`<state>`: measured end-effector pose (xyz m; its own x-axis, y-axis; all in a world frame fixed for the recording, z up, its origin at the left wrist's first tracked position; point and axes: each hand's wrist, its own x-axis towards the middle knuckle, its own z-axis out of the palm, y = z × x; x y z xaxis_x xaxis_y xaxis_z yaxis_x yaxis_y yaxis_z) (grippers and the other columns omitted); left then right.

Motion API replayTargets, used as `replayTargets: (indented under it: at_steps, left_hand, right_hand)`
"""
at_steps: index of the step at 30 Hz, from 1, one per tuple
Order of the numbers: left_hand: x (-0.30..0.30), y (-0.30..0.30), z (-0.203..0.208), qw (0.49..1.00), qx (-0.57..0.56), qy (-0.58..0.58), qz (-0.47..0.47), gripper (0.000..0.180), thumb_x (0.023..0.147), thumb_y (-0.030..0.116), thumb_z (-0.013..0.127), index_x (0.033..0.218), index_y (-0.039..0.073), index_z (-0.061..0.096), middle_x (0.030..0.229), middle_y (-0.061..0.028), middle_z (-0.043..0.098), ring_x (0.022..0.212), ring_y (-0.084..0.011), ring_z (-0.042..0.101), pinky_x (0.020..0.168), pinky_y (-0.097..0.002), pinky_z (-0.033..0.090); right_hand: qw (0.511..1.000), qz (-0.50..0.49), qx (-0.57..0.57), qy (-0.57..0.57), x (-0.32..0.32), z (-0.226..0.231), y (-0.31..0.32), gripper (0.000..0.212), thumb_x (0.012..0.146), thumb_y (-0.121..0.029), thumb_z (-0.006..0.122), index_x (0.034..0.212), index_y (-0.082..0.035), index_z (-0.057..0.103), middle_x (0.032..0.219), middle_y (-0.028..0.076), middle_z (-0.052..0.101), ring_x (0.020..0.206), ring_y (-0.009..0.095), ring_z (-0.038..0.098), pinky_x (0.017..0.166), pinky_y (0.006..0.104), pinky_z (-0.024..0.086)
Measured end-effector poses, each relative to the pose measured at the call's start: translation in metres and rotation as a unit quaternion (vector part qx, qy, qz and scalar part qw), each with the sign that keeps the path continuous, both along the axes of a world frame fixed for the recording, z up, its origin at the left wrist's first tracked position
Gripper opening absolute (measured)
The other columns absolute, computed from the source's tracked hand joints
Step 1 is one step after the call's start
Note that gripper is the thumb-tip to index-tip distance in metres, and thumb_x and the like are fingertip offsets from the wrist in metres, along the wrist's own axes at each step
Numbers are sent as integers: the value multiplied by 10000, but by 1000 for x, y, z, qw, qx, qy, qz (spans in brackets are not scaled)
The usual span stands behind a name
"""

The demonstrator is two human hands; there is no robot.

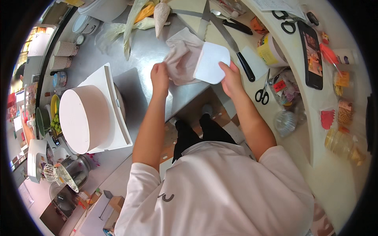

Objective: The person folds and assembles multiple small red boxes at a counter, then moves to a kitchen area to smooth a white cake with a spatula. The person handles the boxes one at a time and uses a plastic spatula to level the cake surface.

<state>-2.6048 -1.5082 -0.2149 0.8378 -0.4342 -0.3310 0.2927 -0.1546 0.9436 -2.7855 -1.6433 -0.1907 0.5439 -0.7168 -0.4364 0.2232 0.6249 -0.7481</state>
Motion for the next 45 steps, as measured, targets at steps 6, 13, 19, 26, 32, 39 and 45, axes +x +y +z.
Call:
replayTargets:
  at_steps: [6, 13, 19, 26, 32, 39, 45]
  left_hand:
    - [-53, 39, 19, 995, 70, -67, 37, 225, 925, 206, 495, 770, 43, 504, 743, 15, 492, 713, -80, 451, 651, -238, 397]
    - [-53, -36, -41, 850, 25, -422, -313, 280, 894, 226, 505, 1013, -23, 550, 1208, -249, 511, 1155, -388, 461, 1007, -447, 313]
    - [-17, -57, -61, 750, 205, -524, -347, 534, 938, 324, 409, 1364, 4, 373, 1441, -212, 300, 1362, -359, 223, 1104, -469, 127]
    - [-44, -37, -42, 793, 159, -449, -380, 534, 982, 339, 244, 1407, 21, 307, 1480, -163, 254, 1392, -323, 159, 1108, -476, 70]
    - [-15, -59, -53, 807, 178, -462, -322, 486, 990, 304, 253, 1350, 17, 409, 1413, -179, 366, 1350, -310, 260, 1100, -432, 135]
    - [-57, 9, 14, 976, 16, -191, -105, 268, 960, 175, 442, 1061, -26, 588, 995, -94, 618, 934, -175, 562, 867, -298, 420]
    - [-101, 139, 23, 986, -31, 160, 38, 357, 926, 264, 492, 1151, -12, 526, 1040, -107, 607, 921, -203, 585, 842, -350, 471]
  right_hand:
    - [951, 140, -156, 228, 47, -64, -3, 294, 845, -88, 540, 1108, 41, 564, 980, 85, 632, 875, 149, 594, 770, 283, 473]
    - [972, 172, -43, 152, 44, -78, -13, 279, 852, -135, 559, 1113, -39, 576, 964, 60, 625, 852, 154, 583, 729, 292, 458]
    - [958, 190, -30, 211, 57, -75, -6, 308, 838, -212, 585, 1049, 11, 575, 946, 133, 610, 845, 235, 602, 566, 389, 523]
    - [853, 346, -209, 329, 56, -58, -21, 244, 818, -184, 571, 935, 15, 650, 866, 201, 658, 753, 281, 648, 672, 386, 513]
    - [925, 316, -81, 194, 16, -21, -24, 235, 798, -71, 537, 974, 69, 603, 863, 151, 650, 750, 242, 654, 573, 370, 551]
    - [996, 17, -68, 54, -62, 18, -72, 303, 924, -204, 513, 1166, -22, 520, 1065, 98, 600, 927, 185, 613, 723, 338, 545]
    - [984, -116, -115, 78, -81, -23, -96, 399, 893, -182, 579, 1213, 37, 485, 1205, 131, 545, 1116, 214, 526, 983, 327, 400]
